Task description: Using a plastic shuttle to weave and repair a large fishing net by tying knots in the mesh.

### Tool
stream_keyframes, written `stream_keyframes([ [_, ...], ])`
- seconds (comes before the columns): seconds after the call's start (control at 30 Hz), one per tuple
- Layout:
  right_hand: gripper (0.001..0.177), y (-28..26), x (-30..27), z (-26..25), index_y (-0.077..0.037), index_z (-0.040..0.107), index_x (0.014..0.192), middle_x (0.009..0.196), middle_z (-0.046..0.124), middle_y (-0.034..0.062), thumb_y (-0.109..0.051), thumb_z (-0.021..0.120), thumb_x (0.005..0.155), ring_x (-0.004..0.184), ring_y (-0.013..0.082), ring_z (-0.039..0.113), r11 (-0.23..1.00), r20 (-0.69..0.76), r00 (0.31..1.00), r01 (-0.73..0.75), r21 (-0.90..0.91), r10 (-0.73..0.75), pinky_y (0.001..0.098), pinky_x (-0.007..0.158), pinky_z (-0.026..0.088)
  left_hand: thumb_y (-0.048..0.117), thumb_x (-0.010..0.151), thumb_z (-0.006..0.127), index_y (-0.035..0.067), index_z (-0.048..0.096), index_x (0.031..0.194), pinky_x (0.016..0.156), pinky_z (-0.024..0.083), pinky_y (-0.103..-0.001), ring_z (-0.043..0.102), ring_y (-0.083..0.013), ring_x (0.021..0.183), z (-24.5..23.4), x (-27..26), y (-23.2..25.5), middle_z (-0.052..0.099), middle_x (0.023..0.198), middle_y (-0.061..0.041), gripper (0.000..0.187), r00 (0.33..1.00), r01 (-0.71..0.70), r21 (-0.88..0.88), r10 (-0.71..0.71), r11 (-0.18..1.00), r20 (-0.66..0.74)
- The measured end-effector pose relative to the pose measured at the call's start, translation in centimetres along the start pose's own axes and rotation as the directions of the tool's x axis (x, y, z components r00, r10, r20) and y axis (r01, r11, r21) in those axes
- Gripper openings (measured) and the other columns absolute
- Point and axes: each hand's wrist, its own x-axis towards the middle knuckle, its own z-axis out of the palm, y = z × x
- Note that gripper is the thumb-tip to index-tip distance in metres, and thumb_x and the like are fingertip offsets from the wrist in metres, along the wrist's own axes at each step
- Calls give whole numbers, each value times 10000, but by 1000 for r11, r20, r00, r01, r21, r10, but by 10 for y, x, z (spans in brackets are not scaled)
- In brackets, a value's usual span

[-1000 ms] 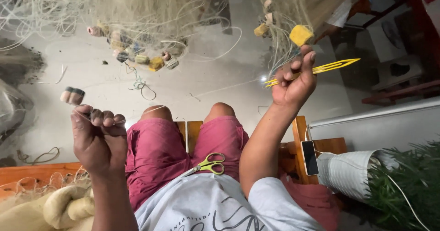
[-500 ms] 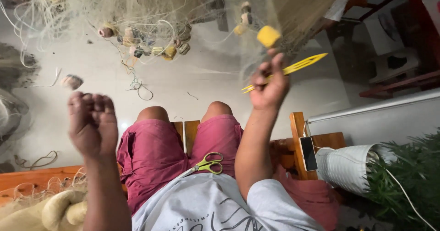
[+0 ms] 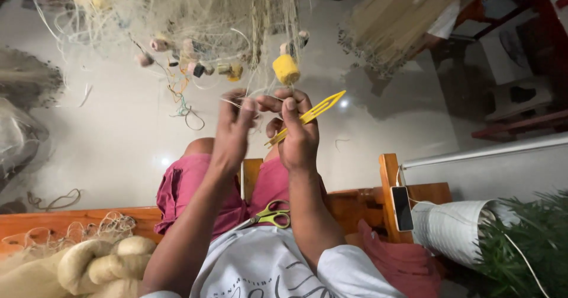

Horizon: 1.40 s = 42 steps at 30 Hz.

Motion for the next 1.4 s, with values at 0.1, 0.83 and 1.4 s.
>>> stream_keyframes([
  [0.1,221,-2,2,1,-115,567,1149,1041,747,208,-299,555,1028,885,171,718,999,-48,998,34,-31,-35,148,494,414,585,980,509,5,325,1462,1061,399,-583,513,-442,1182,-14,0,6,485,1235,-332,777,994,32,52,-26,998,-111],
  [0.83,373,2,56,10,-92,626,1078,930,723,128,-450,544,1014,471,-11,407,991,-84,995,40,-124,-51,144,448,235,371,1076,340,-55,534,1184,960,582,-527,695,-411,1059,-17,-2,38,666,1024,-318,480,855,-513,-411,491,753,-167],
  [1.4,258,-37,105,-61,-235,706,912,807,659,-30,-446,827,826,638,92,577,862,-302,903,128,-491,-306,262,627,467,488,1024,402,218,548,1170,826,650,-347,733,-192,960,-93,2,70,706,895,-26,340,958,-286,-689,210,666,-195],
])
